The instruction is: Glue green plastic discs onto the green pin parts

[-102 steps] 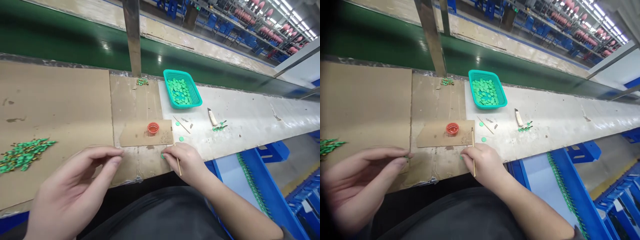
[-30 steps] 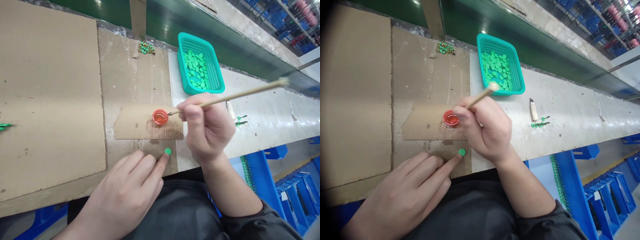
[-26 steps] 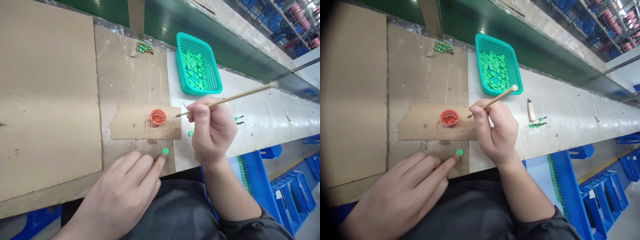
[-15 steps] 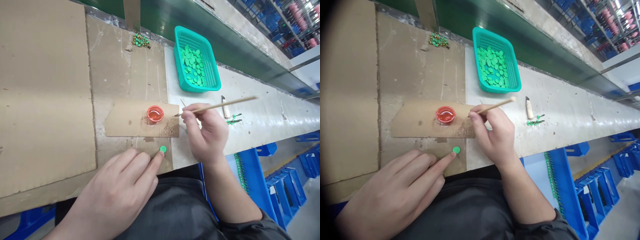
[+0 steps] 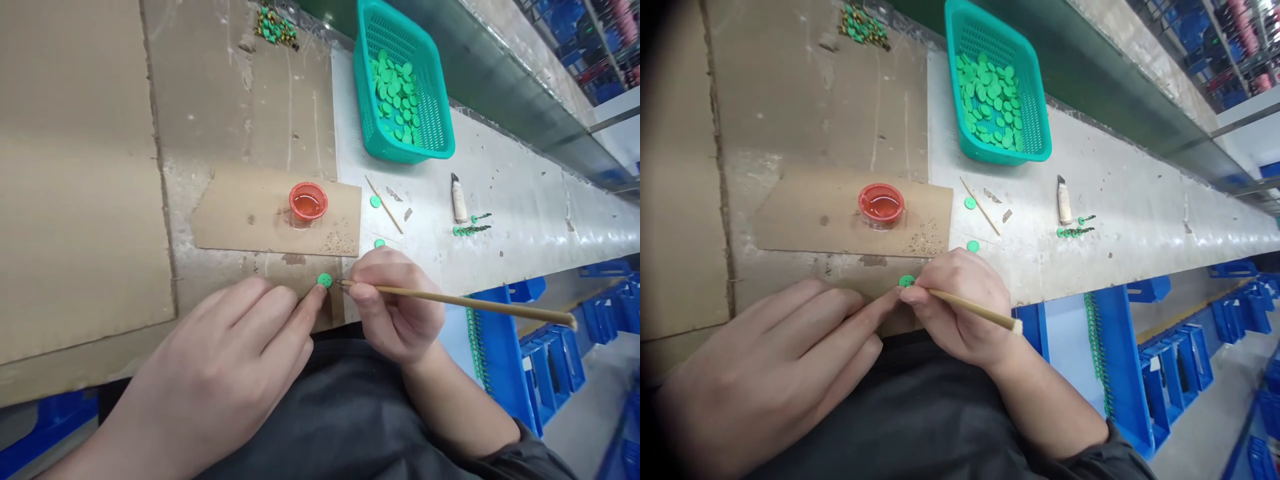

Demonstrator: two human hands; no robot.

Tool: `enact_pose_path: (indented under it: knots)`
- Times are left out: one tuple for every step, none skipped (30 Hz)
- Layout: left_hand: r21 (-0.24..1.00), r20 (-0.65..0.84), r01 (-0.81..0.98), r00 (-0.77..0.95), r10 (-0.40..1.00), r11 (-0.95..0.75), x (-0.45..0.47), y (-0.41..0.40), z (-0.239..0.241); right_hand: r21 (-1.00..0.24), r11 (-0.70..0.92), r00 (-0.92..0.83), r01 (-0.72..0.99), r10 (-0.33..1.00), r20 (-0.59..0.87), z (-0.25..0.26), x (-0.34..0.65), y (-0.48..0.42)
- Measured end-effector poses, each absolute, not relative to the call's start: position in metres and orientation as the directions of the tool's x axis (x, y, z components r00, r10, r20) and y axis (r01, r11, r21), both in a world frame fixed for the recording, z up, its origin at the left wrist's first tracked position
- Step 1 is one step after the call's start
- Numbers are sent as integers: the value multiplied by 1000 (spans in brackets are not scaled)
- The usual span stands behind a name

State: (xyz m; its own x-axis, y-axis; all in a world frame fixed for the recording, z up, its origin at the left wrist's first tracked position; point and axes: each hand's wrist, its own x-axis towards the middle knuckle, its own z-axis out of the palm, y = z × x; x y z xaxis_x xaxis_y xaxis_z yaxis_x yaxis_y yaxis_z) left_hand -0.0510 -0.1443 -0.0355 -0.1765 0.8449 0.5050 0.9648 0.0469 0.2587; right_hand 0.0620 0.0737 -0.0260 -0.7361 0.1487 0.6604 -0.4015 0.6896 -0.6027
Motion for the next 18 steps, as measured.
enact_pose_path:
  knots:
    - [255, 507, 966, -180, 843, 52, -51, -145, -36, -604, 685, -741, -406, 140, 657, -26, 62, 74]
    - [249, 505, 967, -177, 845, 54, -50, -145, -36, -606, 683, -744, -407, 137, 654, -25, 61, 75]
    - [242, 501, 969, -175, 847, 56, -50, -145, -36, -606, 684, -747, -406, 133, 651, -25, 61, 75]
    - [238, 497, 969, -175, 850, 60, -50, -146, -36, -602, 688, -749, -404, 129, 650, -25, 61, 75]
    - [234, 491, 970, -172, 854, 61, -50, -146, -36, -597, 695, -750, -401, 125, 649, -24, 60, 75]
    - [229, 486, 971, -169, 857, 62, -50, -146, -36, -588, 703, -750, -400, 118, 651, -24, 60, 75]
    - [226, 484, 972, -168, 859, 63, -50, -146, -35, -578, 711, -749, -400, 109, 653, -24, 60, 75]
    - [224, 485, 973, -167, 858, 62, -50, -147, -35, -569, 718, -747, -402, 102, 656, -24, 59, 75]
    - [223, 488, 973, -170, 856, 66, -50, -147, -35, -562, 722, -744, -403, 99, 661, -25, 59, 75]
    - [223, 490, 973, -169, 855, 64, -51, -147, -34, -560, 724, -742, -404, 100, 663, -25, 59, 75]
    - [225, 489, 972, -169, 856, 64, -51, -147, -34, -559, 725, -739, -402, 104, 666, -25, 58, 75]
    - [228, 488, 971, -175, 855, 69, -50, -147, -34, -559, 726, -734, -401, 110, 670, -26, 58, 75]
    - [229, 486, 971, -176, 856, 69, -50, -147, -34, -561, 726, -733, -398, 115, 670, -26, 58, 75]
    - [229, 486, 971, -175, 856, 68, -50, -147, -34, -562, 725, -735, -397, 116, 669, -27, 59, 75]
    - [229, 485, 971, -173, 857, 67, -50, -147, -34, -565, 724, -739, -396, 114, 664, -27, 59, 75]
    - [228, 483, 971, -172, 858, 66, -49, -148, -34, -567, 722, -743, -397, 110, 660, -27, 59, 75]
    - [227, 480, 972, -170, 861, 65, -49, -148, -34, -569, 720, -746, -398, 107, 657, -27, 59, 75]
    - [226, 477, 972, -163, 864, 58, -49, -148, -34, -570, 718, -749, -399, 104, 655, -27, 59, 75]
